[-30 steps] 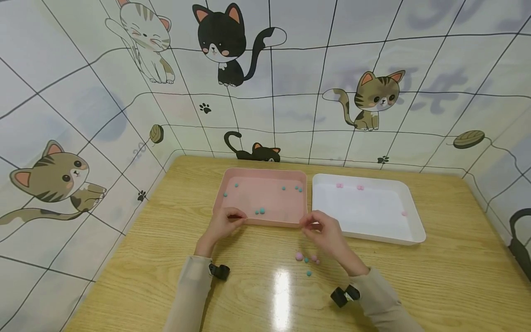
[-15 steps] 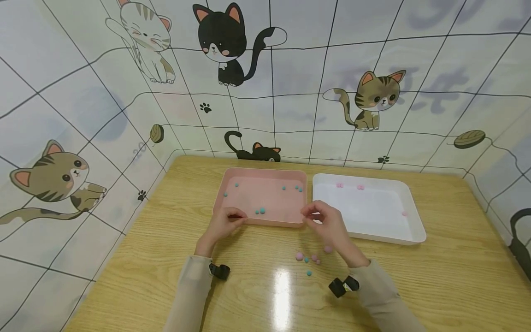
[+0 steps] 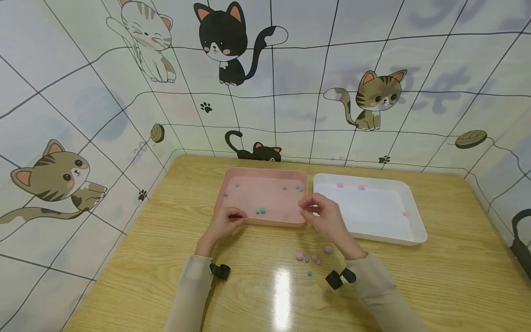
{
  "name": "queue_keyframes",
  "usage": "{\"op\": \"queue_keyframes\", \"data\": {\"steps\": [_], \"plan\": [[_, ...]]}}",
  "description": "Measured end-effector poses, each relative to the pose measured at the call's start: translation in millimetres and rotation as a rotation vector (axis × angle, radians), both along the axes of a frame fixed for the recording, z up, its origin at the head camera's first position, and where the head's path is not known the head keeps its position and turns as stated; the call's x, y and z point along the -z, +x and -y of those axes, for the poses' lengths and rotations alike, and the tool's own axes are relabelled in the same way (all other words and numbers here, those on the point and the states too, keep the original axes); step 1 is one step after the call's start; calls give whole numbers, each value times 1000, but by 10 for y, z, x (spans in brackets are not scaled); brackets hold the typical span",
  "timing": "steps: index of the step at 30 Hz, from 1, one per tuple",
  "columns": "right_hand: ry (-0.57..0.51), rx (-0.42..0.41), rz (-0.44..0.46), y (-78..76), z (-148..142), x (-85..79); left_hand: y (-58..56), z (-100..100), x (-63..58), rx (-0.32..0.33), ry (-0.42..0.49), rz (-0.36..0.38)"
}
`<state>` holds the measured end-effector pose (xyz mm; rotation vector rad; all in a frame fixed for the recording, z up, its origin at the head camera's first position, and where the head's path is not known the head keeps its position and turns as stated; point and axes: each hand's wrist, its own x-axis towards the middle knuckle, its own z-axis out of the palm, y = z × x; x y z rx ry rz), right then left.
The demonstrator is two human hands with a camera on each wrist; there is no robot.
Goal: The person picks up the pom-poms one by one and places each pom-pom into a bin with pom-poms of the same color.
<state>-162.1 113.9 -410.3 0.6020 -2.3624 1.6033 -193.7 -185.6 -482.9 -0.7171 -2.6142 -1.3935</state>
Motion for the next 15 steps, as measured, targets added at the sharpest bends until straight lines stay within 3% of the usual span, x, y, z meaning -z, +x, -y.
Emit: {"op": "queue_keyframes", "data": {"steps": [15], "plan": [[-29, -14, 39, -114, 91, -74, 10, 0, -9, 1, 18, 67]]}}
